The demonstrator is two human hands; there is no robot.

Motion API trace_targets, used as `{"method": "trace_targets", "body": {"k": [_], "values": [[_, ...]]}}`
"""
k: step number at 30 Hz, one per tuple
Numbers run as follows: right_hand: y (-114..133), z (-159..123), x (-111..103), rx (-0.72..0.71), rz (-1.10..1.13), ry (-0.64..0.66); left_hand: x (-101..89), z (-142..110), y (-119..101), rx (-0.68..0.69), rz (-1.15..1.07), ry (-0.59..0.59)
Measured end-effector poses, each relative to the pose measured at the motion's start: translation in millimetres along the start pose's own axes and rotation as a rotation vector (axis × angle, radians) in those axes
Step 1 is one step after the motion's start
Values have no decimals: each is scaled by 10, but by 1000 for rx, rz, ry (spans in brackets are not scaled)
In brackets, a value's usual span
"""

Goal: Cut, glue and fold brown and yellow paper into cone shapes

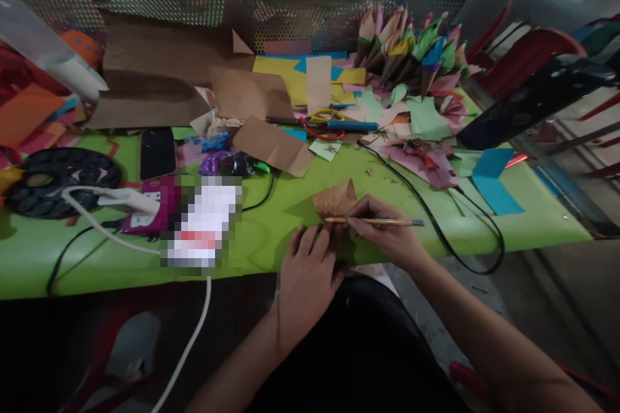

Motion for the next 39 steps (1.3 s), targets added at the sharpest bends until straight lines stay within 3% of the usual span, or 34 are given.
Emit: {"method": "trace_targets", "body": {"k": [8,20,27,30,33,39], "values": [[-30,1,6,0,-64,3,-1,-9,8,1,-13,21],[-248,31,-396,29,-132,-277,-35,22,-6,-1,28,27],[-140,12,-504,-10,-141,-375,-43,35,-5,-13,27,36],[-37,-25,-445,-11,-65,-322,-46,32,-10,-11,29,27],[32,-44,-297,3,-31,-173,-38,25,-13,-5,28,6],[13,-36,-73,26,-29,-18,-4,4,-2,-9,3,-19]]}}
Point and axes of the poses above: each hand's wrist, its own z-axis towards the middle knuckle, its own x-axis out of the palm, y = z × x, the point moved 4 cm from there along z, towards the middle knuckle, and after that the axes turned 9 degrees about -y, right-handed, at the moved point
